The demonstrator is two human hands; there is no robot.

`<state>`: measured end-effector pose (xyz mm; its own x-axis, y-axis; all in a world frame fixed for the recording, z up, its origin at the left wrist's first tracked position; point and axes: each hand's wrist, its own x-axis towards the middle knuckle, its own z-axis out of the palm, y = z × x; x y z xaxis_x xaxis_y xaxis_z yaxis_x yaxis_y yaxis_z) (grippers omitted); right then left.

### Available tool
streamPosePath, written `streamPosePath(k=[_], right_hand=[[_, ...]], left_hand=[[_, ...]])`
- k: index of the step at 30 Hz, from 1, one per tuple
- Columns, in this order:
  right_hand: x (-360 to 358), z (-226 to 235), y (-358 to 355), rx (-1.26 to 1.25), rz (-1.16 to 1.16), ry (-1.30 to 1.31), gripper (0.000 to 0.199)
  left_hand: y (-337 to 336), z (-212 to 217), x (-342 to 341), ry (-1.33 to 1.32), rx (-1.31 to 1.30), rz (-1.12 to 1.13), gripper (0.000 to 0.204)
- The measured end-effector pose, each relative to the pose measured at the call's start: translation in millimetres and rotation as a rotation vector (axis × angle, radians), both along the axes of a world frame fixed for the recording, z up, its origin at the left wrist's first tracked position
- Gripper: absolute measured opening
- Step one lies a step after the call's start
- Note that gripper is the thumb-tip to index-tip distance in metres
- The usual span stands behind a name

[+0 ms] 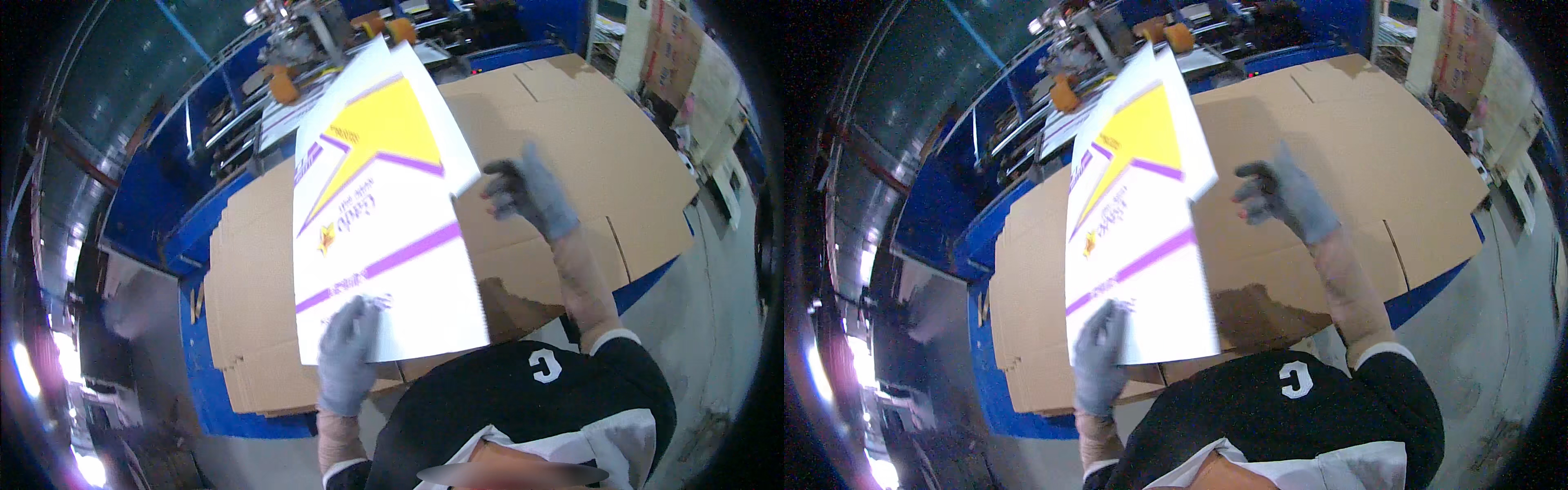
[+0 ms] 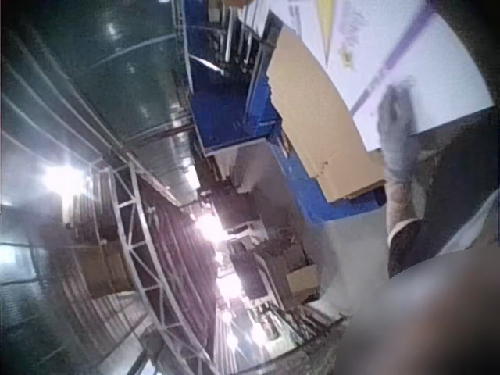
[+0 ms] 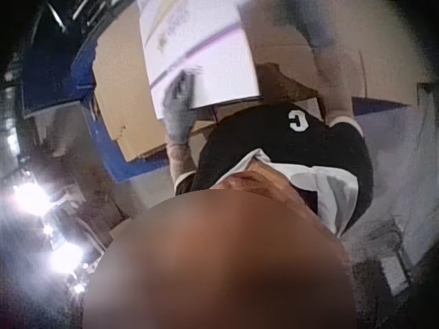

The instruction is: The person repeatedly picks up printed cardboard sheets from a conveyor and stacks them on a worktable. The sheets feature a yellow star and purple branding. The person aligns each sheet by hand and places it on the growing stack.

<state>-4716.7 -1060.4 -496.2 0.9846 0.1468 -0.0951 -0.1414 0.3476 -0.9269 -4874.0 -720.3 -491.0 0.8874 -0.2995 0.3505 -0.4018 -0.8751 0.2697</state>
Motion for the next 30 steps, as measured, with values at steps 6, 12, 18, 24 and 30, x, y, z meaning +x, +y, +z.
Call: streamPosePath(k=[6, 12, 18, 24, 30], right_hand=[[92.1, -15.6, 41.6, -0.252, 0.061, -0.106, 0.062], [70.8, -49.3, 76.3, 0.527, 0.056, 0.018, 0.042], [9.1, -76.6, -14.4, 0.336, 0.019, -0.096, 0.031], [-134.0, -132.2, -244.3, -1.200, -1.227, 0.119, 0.038], [-196.2, -157.6, -335.8, 0.209, -1.180, -0.014, 0.047]], left_hand=[[-9.5, -32.0, 7.8, -0.001, 0.051, -0.049, 0.049], [-10.8, -35.6, 3.7, -0.093, -0.069, 0.044, 0.043], [18.8, -21.8, 5.6, -0.331, -0.186, 0.205, 0.031], [78.6, 3.5, 29.6, -0.646, -0.525, 0.680, 0.024], [130.9, 37.4, 24.9, -0.654, -0.458, 0.645, 0.018]])
